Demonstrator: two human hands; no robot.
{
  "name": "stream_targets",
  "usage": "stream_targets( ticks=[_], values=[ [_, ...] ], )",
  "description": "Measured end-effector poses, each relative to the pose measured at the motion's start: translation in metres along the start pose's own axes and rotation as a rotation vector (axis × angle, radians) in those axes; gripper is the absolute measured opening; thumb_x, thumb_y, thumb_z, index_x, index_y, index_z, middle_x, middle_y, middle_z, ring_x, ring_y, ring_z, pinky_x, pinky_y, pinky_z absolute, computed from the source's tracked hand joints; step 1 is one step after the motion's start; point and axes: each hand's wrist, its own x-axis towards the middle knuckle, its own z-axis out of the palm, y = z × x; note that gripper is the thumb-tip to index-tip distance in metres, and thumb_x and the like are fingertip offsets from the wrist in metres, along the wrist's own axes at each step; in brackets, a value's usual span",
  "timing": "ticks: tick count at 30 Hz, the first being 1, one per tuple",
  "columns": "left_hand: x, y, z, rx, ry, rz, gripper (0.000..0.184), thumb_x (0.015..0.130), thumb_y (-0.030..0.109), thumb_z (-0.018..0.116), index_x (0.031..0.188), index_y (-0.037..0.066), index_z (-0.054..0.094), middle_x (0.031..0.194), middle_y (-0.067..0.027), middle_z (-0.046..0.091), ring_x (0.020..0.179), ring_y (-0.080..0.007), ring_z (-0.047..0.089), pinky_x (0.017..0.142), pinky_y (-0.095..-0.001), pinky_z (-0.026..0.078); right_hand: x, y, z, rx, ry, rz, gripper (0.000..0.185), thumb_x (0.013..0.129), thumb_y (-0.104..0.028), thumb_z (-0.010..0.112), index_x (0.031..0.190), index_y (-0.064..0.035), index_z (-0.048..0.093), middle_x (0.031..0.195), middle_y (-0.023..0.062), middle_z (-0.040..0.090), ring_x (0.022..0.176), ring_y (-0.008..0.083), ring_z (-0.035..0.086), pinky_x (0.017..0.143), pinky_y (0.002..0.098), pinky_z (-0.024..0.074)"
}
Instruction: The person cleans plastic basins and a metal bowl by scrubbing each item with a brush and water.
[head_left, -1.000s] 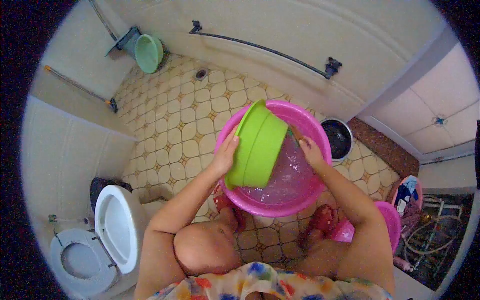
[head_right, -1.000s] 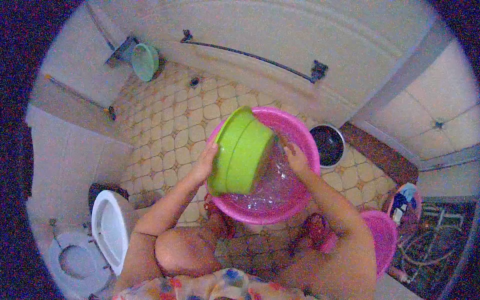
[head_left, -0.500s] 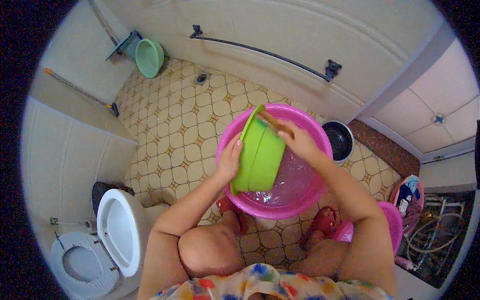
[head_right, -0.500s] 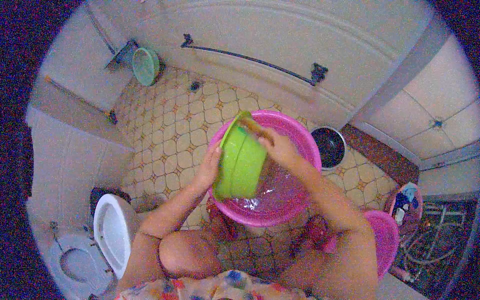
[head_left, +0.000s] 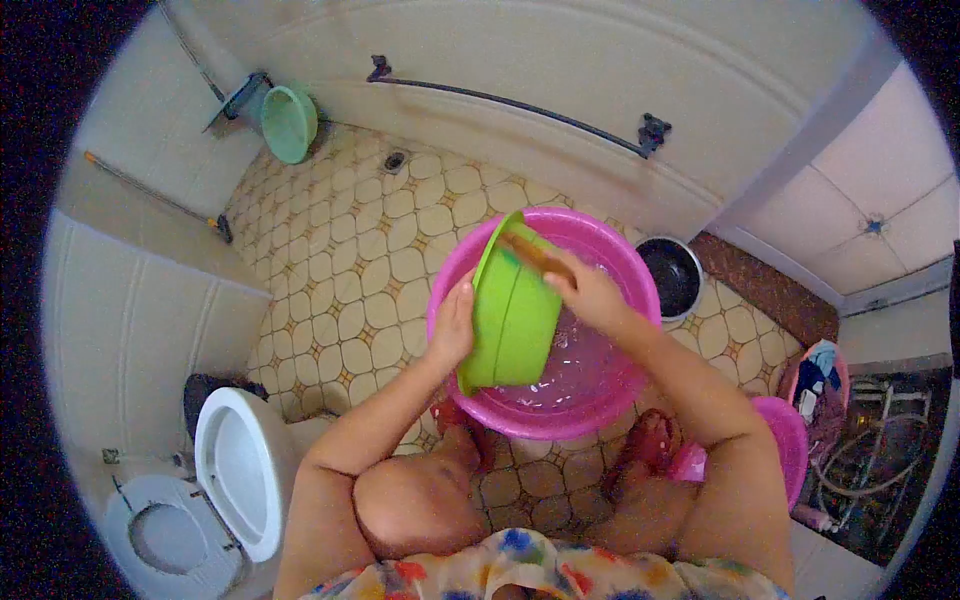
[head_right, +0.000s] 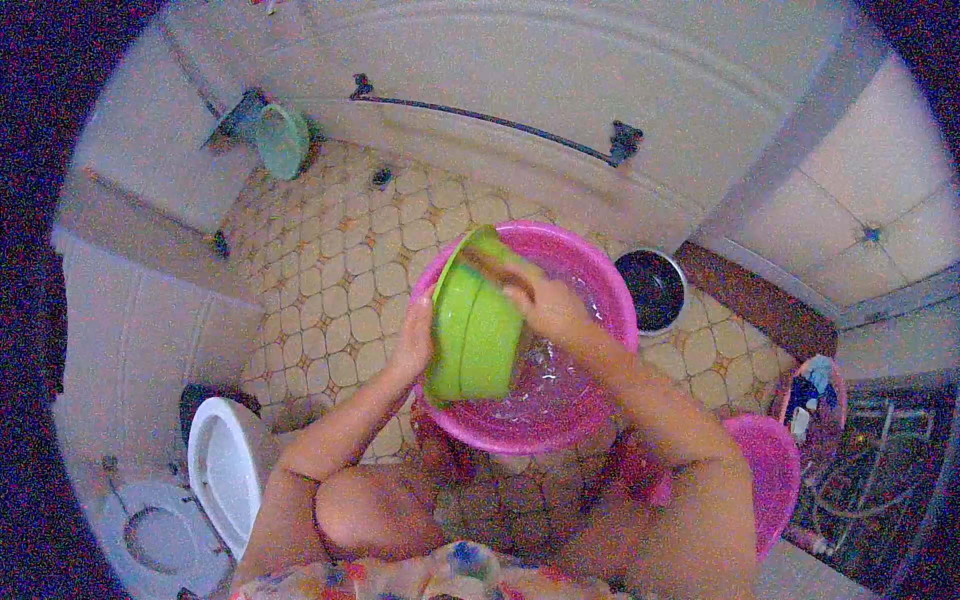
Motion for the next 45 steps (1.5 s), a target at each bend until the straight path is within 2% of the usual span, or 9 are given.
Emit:
stream_targets(
  ticks=[4,11,13,21,27,32,35,40,45],
  values=[
    [0.005,-0.019,-0.004,-0.089,-0.02,-0.04,0.046,0.096,0.03,0.024,0.123,-0.003,0.042,0.117,-0.0155,0.051,0.112,-0.0231,0.045,0.098,-0.0315,0.031,0.039,0.019,0.005,0.098,0.135,-0.001,0.041,0.085,-0.032,0.051,0.122,-0.0154,0.046,0.101,0.0193,0.059,0.092,0.0365,0.058,0.081,0.0423,0.046],
    [0.004,-0.01,-0.019,-0.134,-0.019,-0.207,0.048,0.095,0.034,0.023,0.127,0.003,0.041,0.123,-0.0139,0.047,0.116,-0.0245,0.042,0.1,-0.0332,0.03,-0.045,-0.03,0.022,-0.129,-0.178,-0.255,0.042,0.087,-0.035,0.047,0.127,-0.0216,0.042,0.101,0.0173,0.06,0.091,0.0331,0.059,0.077,0.045,0.0476],
    [0.004,-0.009,-0.018,-0.12,0.0,-0.182,0.046,0.095,0.032,0.024,0.127,0.004,0.041,0.123,-0.0133,0.048,0.116,-0.0243,0.042,0.1,-0.0331,0.03,-0.052,-0.029,0.016,-0.183,-0.236,-0.171,0.044,0.085,-0.033,0.051,0.126,-0.0182,0.044,0.106,0.0148,0.059,0.091,0.0323,0.059,0.078,0.0417,0.0472],
    [0.005,-0.021,-0.018,-0.046,0.012,-0.114,0.047,0.095,0.037,0.031,0.121,0.0,0.046,0.115,-0.0112,0.051,0.108,-0.0192,0.046,0.095,-0.0309,0.033,0.003,0.033,0.006,0.122,0.14,0.012,0.042,0.085,-0.027,0.053,0.123,-0.0129,0.045,0.11,0.0177,0.057,0.096,0.0333,0.058,0.084,0.0383,0.0448],
    [0.046,0.004,-0.031,-0.495,-0.297,-0.617,0.059,0.087,0.054,0.035,0.119,0.006,0.049,0.109,-0.0103,0.056,0.103,-0.0227,0.051,0.092,-0.0367,0.037,-0.023,0.013,0.004,0.044,0.042,-0.088,0.044,0.084,-0.031,0.054,0.124,-0.0143,0.044,0.11,0.0171,0.057,0.097,0.0359,0.056,0.084,0.0414,0.0444],
    [0.058,0.006,-0.013,-0.413,-0.323,-0.599,0.037,0.087,0.015,0.046,0.121,0.002,0.045,0.108,-0.0126,0.055,0.097,-0.0222,0.054,0.084,-0.0334,0.043,-0.037,0.025,0.006,0.096,0.005,-0.099,0.045,0.085,-0.032,0.053,0.124,-0.013,0.044,0.114,0.0156,0.055,0.103,0.0332,0.055,0.088,0.0407,0.0429],
    [0.041,0.014,-0.008,-0.172,-0.285,-0.381,0.04,0.085,0.011,0.045,0.123,0.001,0.042,0.109,-0.0118,0.054,0.098,-0.0213,0.053,0.085,-0.0325,0.042,-0.027,0.04,0.001,0.201,0.077,-0.061,0.043,0.086,-0.028,0.052,0.124,-0.0089,0.044,0.117,0.0151,0.053,0.107,0.0299,0.052,0.092,0.0377,0.0403],
    [0.019,0.001,-0.023,-0.282,-0.154,-0.431,0.041,0.084,0.012,0.042,0.124,0.001,0.041,0.112,-0.011,0.052,0.098,-0.0203,0.051,0.086,-0.0318,0.041,0.001,0.089,0.007,0.342,0.135,0.114,0.043,0.087,-0.027,0.051,0.122,-0.0035,0.045,0.118,0.0155,0.052,0.11,0.0286,0.05,0.094,0.0356,0.0378],
    [0.015,-0.009,-0.033,-0.405,-0.141,-0.514,0.043,0.087,0.015,0.041,0.129,0.005,0.037,0.118,-0.011,0.048,0.104,-0.0198,0.047,0.088,-0.0326,0.039,0.0,0.149,0.038,0.032,0.063,0.429,0.053,0.085,-0.029,0.053,0.128,-0.0067,0.031,0.112,0.0236,0.053,0.103,0.0348,0.053,0.086,0.0415,0.0418]
  ],
)
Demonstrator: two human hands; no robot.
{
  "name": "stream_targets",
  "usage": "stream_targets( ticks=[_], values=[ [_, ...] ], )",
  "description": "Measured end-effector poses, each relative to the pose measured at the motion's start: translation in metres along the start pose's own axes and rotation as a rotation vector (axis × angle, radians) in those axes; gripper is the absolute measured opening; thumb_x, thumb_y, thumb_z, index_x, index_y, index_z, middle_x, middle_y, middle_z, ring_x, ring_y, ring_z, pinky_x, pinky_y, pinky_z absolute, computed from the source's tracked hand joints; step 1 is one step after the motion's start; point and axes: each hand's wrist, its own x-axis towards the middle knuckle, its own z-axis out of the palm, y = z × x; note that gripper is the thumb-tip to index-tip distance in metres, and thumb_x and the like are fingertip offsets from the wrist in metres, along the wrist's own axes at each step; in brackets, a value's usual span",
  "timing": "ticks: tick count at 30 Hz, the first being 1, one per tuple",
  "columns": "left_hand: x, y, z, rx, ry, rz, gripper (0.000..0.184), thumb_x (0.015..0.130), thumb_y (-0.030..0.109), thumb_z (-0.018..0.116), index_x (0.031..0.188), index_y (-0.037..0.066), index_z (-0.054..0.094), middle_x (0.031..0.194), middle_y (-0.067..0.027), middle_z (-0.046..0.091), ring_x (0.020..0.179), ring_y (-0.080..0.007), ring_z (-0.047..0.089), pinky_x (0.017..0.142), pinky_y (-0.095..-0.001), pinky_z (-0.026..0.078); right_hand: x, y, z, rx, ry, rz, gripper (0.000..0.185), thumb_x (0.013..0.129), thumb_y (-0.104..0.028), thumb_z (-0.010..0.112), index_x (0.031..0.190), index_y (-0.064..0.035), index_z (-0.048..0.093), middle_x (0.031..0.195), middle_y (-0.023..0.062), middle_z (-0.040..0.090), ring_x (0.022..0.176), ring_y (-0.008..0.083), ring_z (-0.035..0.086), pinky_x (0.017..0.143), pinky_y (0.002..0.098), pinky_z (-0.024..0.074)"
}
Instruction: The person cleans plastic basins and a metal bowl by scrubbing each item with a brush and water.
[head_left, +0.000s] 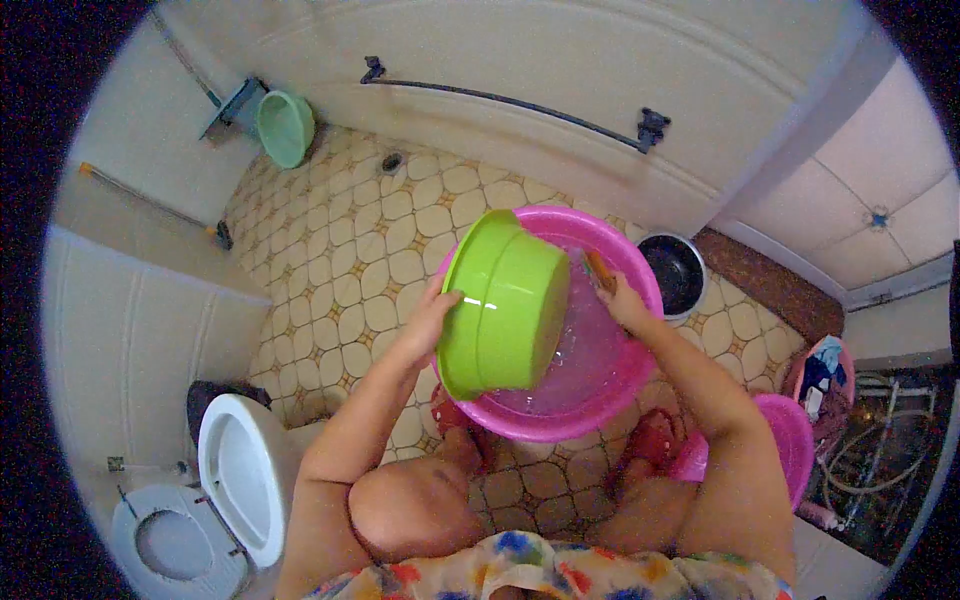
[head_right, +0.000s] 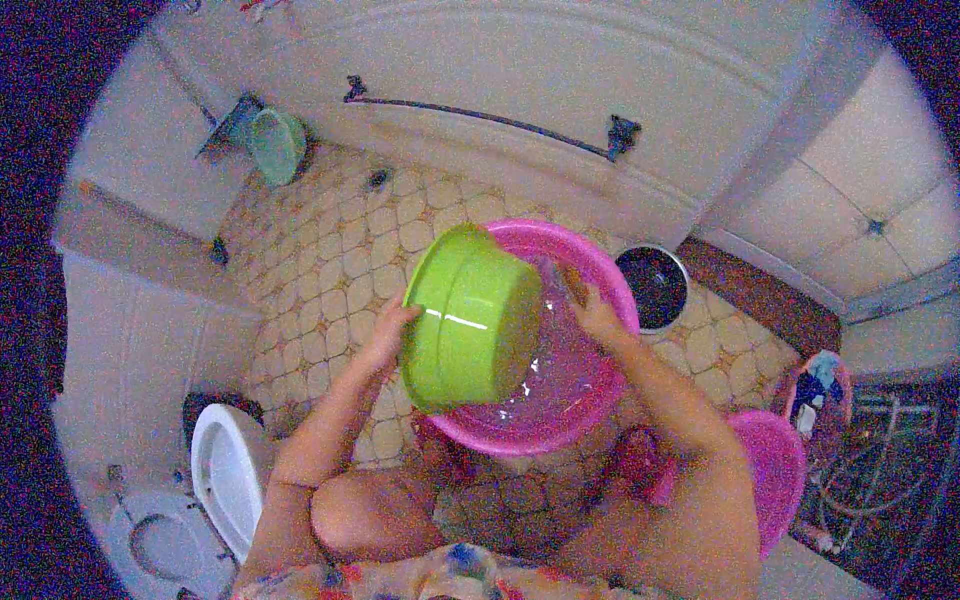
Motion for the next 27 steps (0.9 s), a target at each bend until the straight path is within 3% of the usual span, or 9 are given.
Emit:
stream_targets(
  ticks=[4,8,10,12,16,19,22,25,27],
  values=[
    [-0.004,-0.01,0.004,0.082,0.056,0.082,0.047,0.089,0.023,0.042,0.133,0.008,0.032,0.125,-0.0135,0.045,0.114,-0.0246,0.044,0.095,-0.0361,0.036,-0.003,0.04,0.034,-0.152,-0.11,0.127,0.06,0.084,-0.026,0.052,0.132,-0.0064,0.022,0.109,0.0274,0.054,0.102,0.0377,0.054,0.084,0.0441,0.0423],
    [-0.002,-0.014,0.002,0.161,0.094,0.263,0.046,0.088,0.018,0.044,0.131,0.009,0.033,0.128,-0.0125,0.043,0.116,-0.0244,0.042,0.097,-0.0359,0.035,0.025,0.085,0.071,0.041,-0.135,0.104,0.056,0.083,-0.026,0.055,0.129,-0.0057,0.03,0.108,0.0221,0.055,0.098,0.0319,0.055,0.084,0.0394,0.0427],
    [-0.002,-0.011,0.002,0.1,0.075,0.261,0.046,0.085,0.011,0.044,0.13,0.008,0.034,0.127,-0.012,0.043,0.116,-0.0232,0.041,0.097,-0.0338,0.033,0.024,0.063,0.063,0.334,-0.162,0.014,0.052,0.083,-0.025,0.056,0.127,-0.0053,0.036,0.111,0.0185,0.055,0.098,0.0278,0.055,0.085,0.0363,0.0422],
    [-0.003,-0.007,0.004,-0.014,0.033,0.249,0.048,0.081,0.002,0.041,0.128,0.007,0.035,0.125,-0.0115,0.043,0.117,-0.0207,0.039,0.097,-0.0303,0.031,-0.006,0.008,0.035,0.381,0.013,-0.12,0.049,0.084,-0.024,0.056,0.125,-0.0047,0.04,0.111,0.0154,0.054,0.1,0.0238,0.053,0.086,0.034,0.0411],
    [-0.003,0.001,0.007,0.121,0.01,0.241,0.052,0.081,0.008,0.046,0.131,0.012,0.033,0.126,-0.0131,0.043,0.115,-0.0264,0.042,0.097,-0.0355,0.034,-0.031,-0.046,-0.005,0.59,0.068,-0.214,0.047,0.085,-0.024,0.055,0.127,-0.0074,0.041,0.115,0.013,0.054,0.105,0.0206,0.051,0.088,0.033,0.04],
    [-0.012,0.019,0.024,0.338,0.082,0.262,0.043,0.087,0.014,0.043,0.129,0.009,0.036,0.124,-0.0132,0.045,0.114,-0.0247,0.043,0.096,-0.0342,0.034,-0.06,-0.089,-0.028,0.191,0.013,-0.557,0.049,0.086,-0.028,0.054,0.13,-0.0127,0.039,0.12,0.0126,0.052,0.107,0.0233,0.052,0.088,0.0346,0.041],
    [-0.008,0.016,0.031,0.355,0.127,0.309,0.038,0.093,0.02,0.036,0.126,0.001,0.038,0.12,-0.0118,0.048,0.112,-0.0208,0.044,0.095,-0.0303,0.033,-0.094,-0.146,-0.05,-0.323,-0.376,-0.538,0.049,0.086,-0.032,0.052,0.131,-0.0173,0.038,0.122,0.0133,0.05,0.109,0.029,0.051,0.089,0.0366,0.0414],
    [0.0,0.001,0.025,0.321,0.108,0.423,0.042,0.096,0.027,0.029,0.125,-0.001,0.04,0.119,-0.0126,0.049,0.112,-0.021,0.044,0.096,-0.0304,0.032,-0.08,-0.147,-0.04,-0.382,-0.228,-0.595,0.049,0.086,-0.035,0.051,0.131,-0.0194,0.039,0.119,0.015,0.052,0.106,0.0332,0.052,0.089,0.0378,0.042],
    [-0.006,0.006,0.027,0.33,0.077,0.431,0.043,0.096,0.026,0.027,0.124,-0.003,0.042,0.119,-0.013,0.05,0.113,-0.0212,0.044,0.097,-0.0304,0.031,-0.053,-0.142,-0.042,-0.201,-0.107,-0.572,0.047,0.086,-0.036,0.048,0.13,-0.0223,0.039,0.112,0.0167,0.056,0.101,0.0348,0.055,0.086,0.0422,0.0432]
  ],
)
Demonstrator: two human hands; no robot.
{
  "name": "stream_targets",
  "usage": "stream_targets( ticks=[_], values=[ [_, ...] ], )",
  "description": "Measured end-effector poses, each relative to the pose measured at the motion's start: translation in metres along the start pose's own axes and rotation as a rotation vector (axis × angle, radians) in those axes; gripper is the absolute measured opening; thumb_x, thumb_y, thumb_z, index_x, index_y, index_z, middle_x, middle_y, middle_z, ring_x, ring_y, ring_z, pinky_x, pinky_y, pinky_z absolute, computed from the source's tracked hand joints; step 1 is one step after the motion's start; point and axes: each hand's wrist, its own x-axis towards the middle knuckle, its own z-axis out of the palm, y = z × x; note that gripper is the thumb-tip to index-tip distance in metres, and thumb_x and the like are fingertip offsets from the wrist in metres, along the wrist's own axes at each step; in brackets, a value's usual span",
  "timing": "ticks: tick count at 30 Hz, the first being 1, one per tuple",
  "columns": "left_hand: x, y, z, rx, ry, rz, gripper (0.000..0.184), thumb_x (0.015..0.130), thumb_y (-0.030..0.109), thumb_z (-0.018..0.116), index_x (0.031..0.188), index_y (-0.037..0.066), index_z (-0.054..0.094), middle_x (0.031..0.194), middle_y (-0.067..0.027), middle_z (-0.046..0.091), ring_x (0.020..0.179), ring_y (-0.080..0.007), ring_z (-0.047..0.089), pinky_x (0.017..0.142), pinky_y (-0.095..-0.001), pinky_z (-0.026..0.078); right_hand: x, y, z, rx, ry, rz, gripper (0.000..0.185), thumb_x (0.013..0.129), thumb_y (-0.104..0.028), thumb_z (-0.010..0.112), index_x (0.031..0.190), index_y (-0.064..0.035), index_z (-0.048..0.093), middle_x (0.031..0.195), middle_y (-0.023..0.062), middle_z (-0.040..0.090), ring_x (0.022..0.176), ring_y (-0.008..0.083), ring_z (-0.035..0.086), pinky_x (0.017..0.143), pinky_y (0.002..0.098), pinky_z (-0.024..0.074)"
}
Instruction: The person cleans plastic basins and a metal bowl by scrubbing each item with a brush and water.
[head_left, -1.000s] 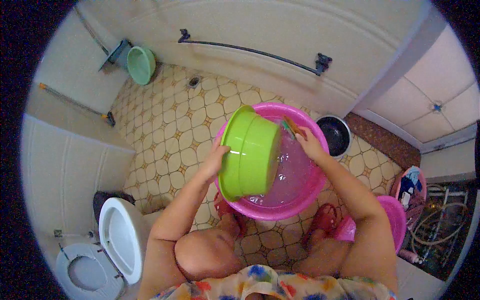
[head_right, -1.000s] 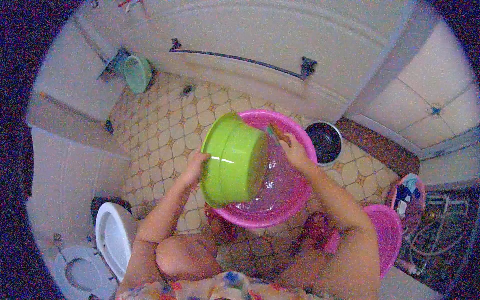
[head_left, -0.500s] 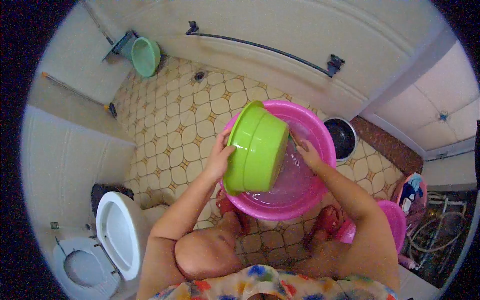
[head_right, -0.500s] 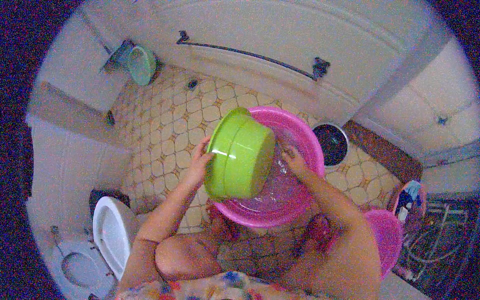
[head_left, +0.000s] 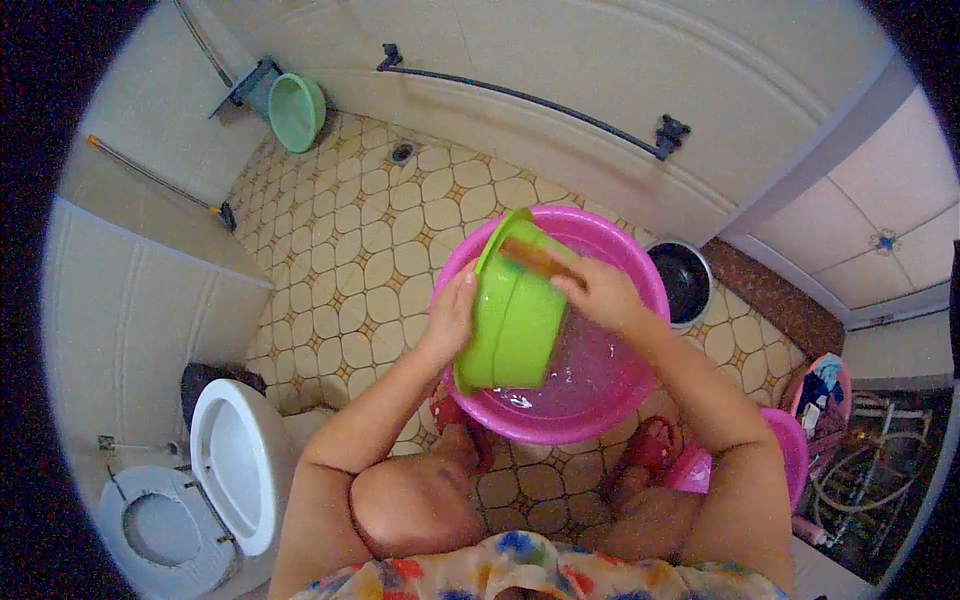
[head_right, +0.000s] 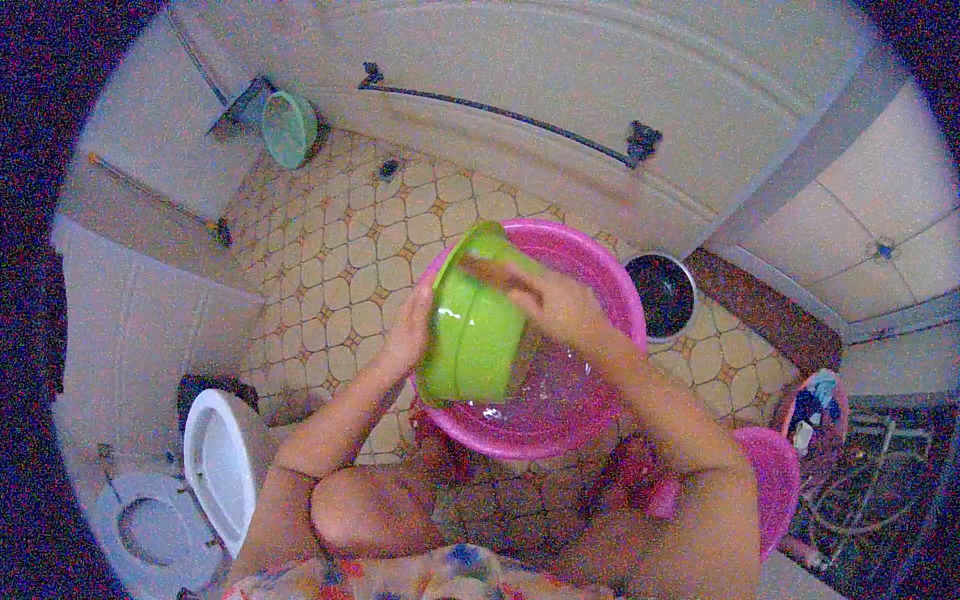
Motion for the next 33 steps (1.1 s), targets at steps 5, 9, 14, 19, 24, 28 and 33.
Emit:
stream_targets(
  ticks=[5,9,14,19,24,28,33],
  values=[
    [-0.002,-0.006,0.004,0.083,0.005,0.033,0.043,0.096,0.026,0.026,0.124,-0.002,0.042,0.118,-0.0139,0.051,0.112,-0.0218,0.045,0.097,-0.0307,0.031,0.037,0.054,0.013,0.032,0.11,0.164,0.046,0.086,-0.036,0.047,0.13,-0.023,0.04,0.109,0.0178,0.058,0.098,0.0347,0.056,0.085,0.044,0.0437],
    [0.004,-0.025,-0.001,0.072,0.041,-0.079,0.044,0.097,0.027,0.024,0.124,-0.003,0.042,0.118,-0.0149,0.051,0.112,-0.0223,0.046,0.097,-0.031,0.031,0.006,-0.009,0.007,0.011,0.001,-0.001,0.047,0.086,-0.039,0.046,0.13,-0.0225,0.04,0.107,0.0172,0.059,0.095,0.0345,0.058,0.082,0.0449,0.0452],
    [0.002,-0.035,-0.003,-0.033,0.007,-0.135,0.046,0.097,0.027,0.022,0.124,-0.003,0.042,0.118,-0.0154,0.051,0.112,-0.0223,0.046,0.098,-0.0311,0.03,-0.02,-0.029,0.013,-0.078,-0.11,-0.076,0.047,0.084,-0.039,0.05,0.128,-0.0243,0.044,0.102,0.0164,0.06,0.09,0.0335,0.059,0.077,0.0423,0.0467],
    [-0.003,-0.035,0.006,0.042,0.007,0.052,0.046,0.097,0.027,0.022,0.125,-0.003,0.041,0.119,-0.0155,0.05,0.113,-0.0228,0.045,0.098,-0.0316,0.03,0.029,0.034,0.003,0.018,0.076,0.208,0.046,0.085,-0.038,0.05,0.126,-0.0187,0.046,0.11,0.0183,0.056,0.097,0.0339,0.057,0.083,0.0398,0.0446],
    [-0.004,-0.021,0.005,0.044,0.065,0.051,0.045,0.097,0.026,0.024,0.126,-0.003,0.041,0.12,-0.0147,0.049,0.113,-0.0223,0.044,0.098,-0.0312,0.03,0.03,0.08,0.029,0.166,0.172,0.195,0.048,0.085,-0.04,0.05,0.128,-0.0206,0.043,0.117,0.0156,0.054,0.106,0.0337,0.053,0.092,0.0406,0.0405],
    [-0.001,-0.021,-0.001,-0.006,0.081,-0.108,0.044,0.097,0.027,0.024,0.125,-0.002,0.042,0.12,-0.0137,0.05,0.112,-0.021,0.045,0.098,-0.0302,0.03,-0.029,0.046,0.021,0.27,0.103,0.136,0.048,0.085,-0.036,0.052,0.129,-0.0203,0.042,0.12,0.0146,0.052,0.109,0.0337,0.051,0.093,0.04,0.0397],
    [-0.003,-0.003,0.002,-0.015,0.092,-0.086,0.044,0.097,0.027,0.024,0.125,-0.002,0.042,0.119,-0.0134,0.05,0.111,-0.0207,0.045,0.097,-0.0296,0.031,-0.055,0.032,0.027,0.39,0.082,0.065,0.046,0.086,-0.03,0.052,0.129,-0.0163,0.042,0.122,0.0149,0.051,0.111,0.0313,0.05,0.095,0.0377,0.0378]
  ],
)
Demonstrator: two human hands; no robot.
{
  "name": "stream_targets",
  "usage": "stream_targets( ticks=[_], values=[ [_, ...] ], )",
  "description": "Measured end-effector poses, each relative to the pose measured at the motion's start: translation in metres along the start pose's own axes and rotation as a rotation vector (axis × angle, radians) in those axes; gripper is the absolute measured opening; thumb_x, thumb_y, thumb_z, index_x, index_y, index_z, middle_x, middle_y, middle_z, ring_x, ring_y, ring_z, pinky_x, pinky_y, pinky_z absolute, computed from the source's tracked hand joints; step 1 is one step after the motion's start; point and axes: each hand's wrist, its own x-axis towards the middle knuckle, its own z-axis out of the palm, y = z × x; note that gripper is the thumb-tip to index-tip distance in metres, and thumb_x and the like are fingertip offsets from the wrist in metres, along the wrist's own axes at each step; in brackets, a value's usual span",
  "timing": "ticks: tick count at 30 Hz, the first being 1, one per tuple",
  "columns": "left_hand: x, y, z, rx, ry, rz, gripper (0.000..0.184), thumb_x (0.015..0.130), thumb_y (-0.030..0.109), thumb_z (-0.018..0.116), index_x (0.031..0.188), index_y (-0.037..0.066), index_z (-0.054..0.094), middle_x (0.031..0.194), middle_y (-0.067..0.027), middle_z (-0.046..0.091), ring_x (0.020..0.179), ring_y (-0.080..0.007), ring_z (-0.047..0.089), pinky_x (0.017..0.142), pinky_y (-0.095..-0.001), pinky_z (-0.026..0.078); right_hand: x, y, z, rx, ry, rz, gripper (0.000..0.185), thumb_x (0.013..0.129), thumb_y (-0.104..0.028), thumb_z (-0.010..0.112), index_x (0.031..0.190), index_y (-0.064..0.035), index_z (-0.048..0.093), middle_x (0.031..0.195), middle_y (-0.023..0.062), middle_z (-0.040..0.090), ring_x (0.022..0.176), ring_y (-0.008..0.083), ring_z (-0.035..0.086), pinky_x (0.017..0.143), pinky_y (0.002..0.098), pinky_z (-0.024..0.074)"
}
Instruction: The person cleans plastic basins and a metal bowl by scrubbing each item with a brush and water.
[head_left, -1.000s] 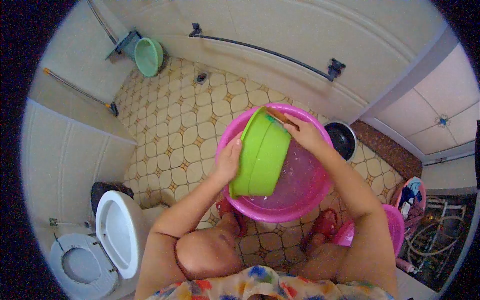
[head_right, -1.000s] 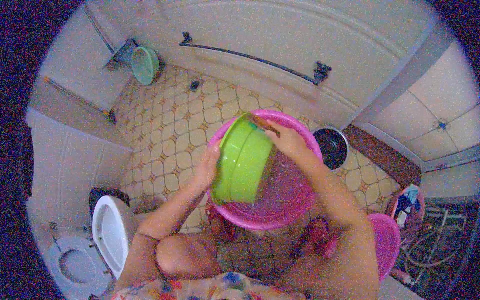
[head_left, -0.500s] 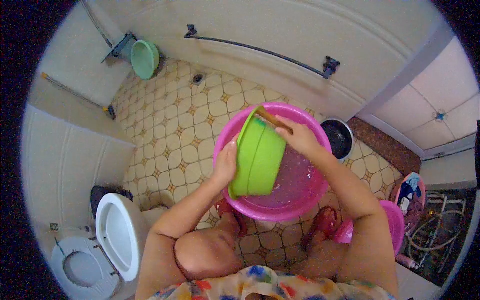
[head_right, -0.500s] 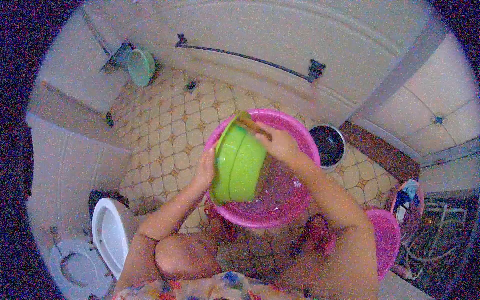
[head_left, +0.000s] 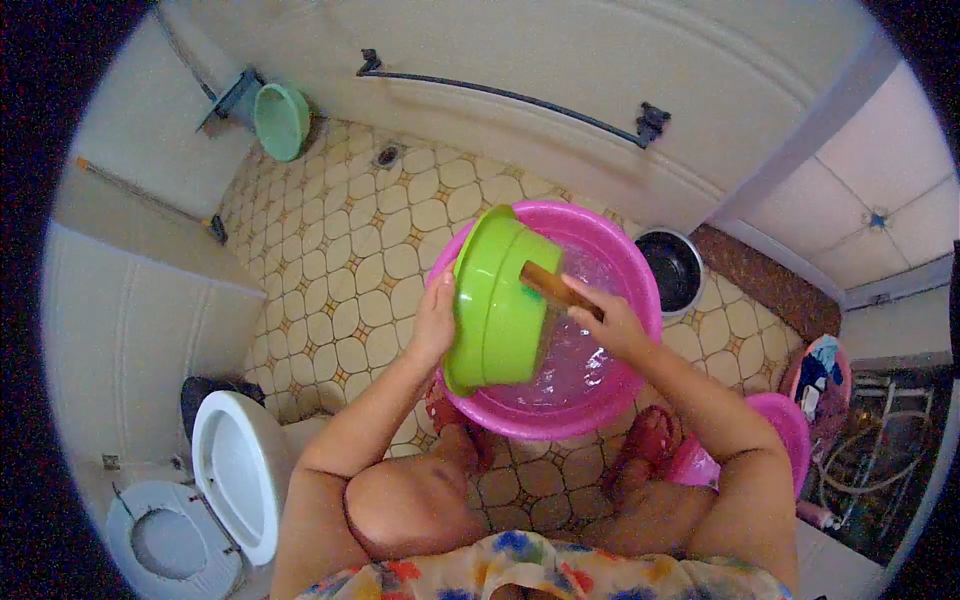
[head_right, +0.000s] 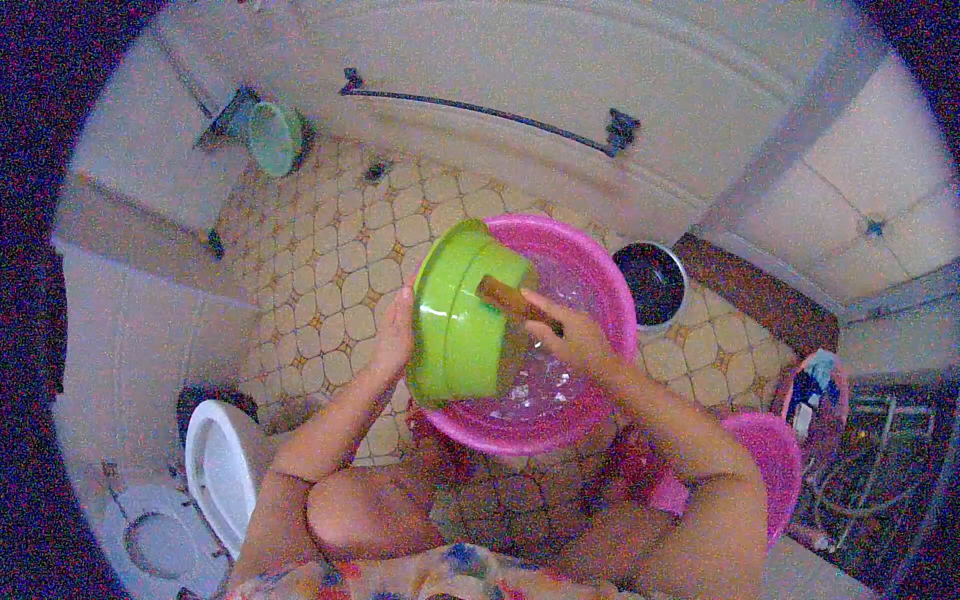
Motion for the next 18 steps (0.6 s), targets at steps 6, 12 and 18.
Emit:
stream_targets(
  ticks=[6,12,18],
  values=[
    [0.01,-0.041,-0.011,-0.048,-0.036,-0.028,0.049,0.095,0.038,0.026,0.132,0.006,0.037,0.129,-0.0131,0.043,0.119,-0.0241,0.04,0.101,-0.0345,0.029,0.042,0.021,0.001,0.088,0.119,0.074,0.045,0.088,-0.027,0.049,0.127,-0.0056,0.043,0.125,0.0139,0.049,0.115,0.0258,0.047,0.098,0.0346,0.0331],
    [0.03,-0.021,-0.023,-0.316,-0.152,-0.254,0.047,0.094,0.036,0.033,0.125,0.002,0.041,0.118,-0.0114,0.049,0.11,-0.0199,0.045,0.096,-0.0305,0.033,0.045,0.018,-0.017,0.707,-0.092,0.406,0.045,0.09,-0.041,0.043,0.126,-0.0147,0.045,0.066,-0.0044,0.044,0.054,0.0057,0.038,0.043,0.0209,0.0275],
    [0.081,-0.014,-0.014,-0.223,-0.34,-0.286,0.048,0.092,0.039,0.035,0.127,0.006,0.039,0.12,-0.0098,0.05,0.104,-0.0213,0.051,0.09,-0.0352,0.04,0.042,0.031,-0.022,0.906,-0.201,0.566,0.034,0.089,-0.045,0.043,0.102,-0.0153,0.053,0.064,-0.0043,0.045,0.051,0.0059,0.038,0.041,0.0209,0.0284]
  ],
)
